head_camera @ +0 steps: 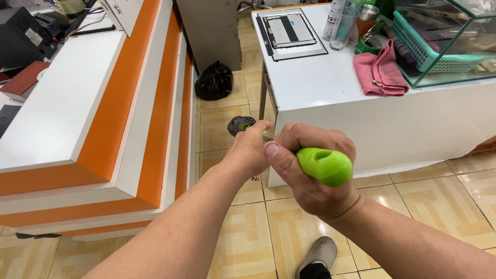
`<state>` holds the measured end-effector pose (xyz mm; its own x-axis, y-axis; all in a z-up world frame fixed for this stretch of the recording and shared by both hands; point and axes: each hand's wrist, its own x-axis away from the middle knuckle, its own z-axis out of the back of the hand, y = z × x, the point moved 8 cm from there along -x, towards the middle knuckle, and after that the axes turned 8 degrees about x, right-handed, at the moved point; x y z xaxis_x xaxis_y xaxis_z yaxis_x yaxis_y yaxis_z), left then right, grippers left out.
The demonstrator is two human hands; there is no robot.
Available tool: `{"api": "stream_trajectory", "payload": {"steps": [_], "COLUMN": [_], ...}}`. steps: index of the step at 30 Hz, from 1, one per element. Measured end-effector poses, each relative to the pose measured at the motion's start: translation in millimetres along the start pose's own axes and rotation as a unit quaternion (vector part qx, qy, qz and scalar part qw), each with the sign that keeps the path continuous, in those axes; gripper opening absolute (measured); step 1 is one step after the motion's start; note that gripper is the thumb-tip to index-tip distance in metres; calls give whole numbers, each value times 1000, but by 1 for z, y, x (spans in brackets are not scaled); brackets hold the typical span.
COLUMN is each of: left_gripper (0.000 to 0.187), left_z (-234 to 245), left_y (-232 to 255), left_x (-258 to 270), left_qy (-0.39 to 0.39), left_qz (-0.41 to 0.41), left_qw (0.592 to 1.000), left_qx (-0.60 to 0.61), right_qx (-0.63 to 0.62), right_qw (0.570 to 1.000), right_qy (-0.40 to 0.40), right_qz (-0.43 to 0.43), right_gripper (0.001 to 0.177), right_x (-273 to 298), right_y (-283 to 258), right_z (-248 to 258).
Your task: The person mops a tiled floor using a green-handled mop with a round head. They move the mop back and forth along the base of a white wall and around the corner of an orange and white striped counter, cleaning the floor surface.
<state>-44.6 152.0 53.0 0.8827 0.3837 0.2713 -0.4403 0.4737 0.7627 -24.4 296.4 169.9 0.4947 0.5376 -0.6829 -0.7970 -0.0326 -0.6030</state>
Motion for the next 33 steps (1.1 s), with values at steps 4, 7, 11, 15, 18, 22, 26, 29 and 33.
{"api": "stream_trajectory", "payload": {"steps": [4, 7, 11, 15, 18, 22, 26, 29, 33], "left_gripper": [52, 49, 63, 60, 60, 59, 59, 58, 56], "left_z": [5, 9, 18, 22, 22, 18, 12, 5, -1], "left_y": [-1, -14, -21, -29, -24, -17, -8, -8, -14], "left_x": [-5, -9, -14, -8, -9, -12, -6, 4, 8], "left_qy": [27, 46, 65, 59, 60, 55, 38, 17, 6], "left_qz": [15, 70, 68, 115, 119, 109, 93, 81, 67], "left_qw": [999, 995, 995, 991, 990, 992, 995, 996, 998], "left_qx": [15, 51, 26, 38, 38, 19, 11, 19, 15], "right_qx": [30, 40, 160, 166, 141, 57, -6, -34, 44], "right_qw": [997, 990, 945, 950, 970, 965, 967, 963, 974], "right_qy": [-39, -64, -165, -163, -98, -55, -39, -36, -7], "right_qz": [-66, -116, -232, -211, -171, -252, -251, -266, -224], "right_gripper": [18, 16, 30, 32, 26, 21, 17, 16, 15], "right_x": [5, -2, 5, 10, 6, 12, 18, 24, 28], "right_y": [56, 105, 156, 161, 146, 129, 93, 66, 24], "right_z": [-18, -41, -48, -45, -31, -7, 18, 40, 64]}}
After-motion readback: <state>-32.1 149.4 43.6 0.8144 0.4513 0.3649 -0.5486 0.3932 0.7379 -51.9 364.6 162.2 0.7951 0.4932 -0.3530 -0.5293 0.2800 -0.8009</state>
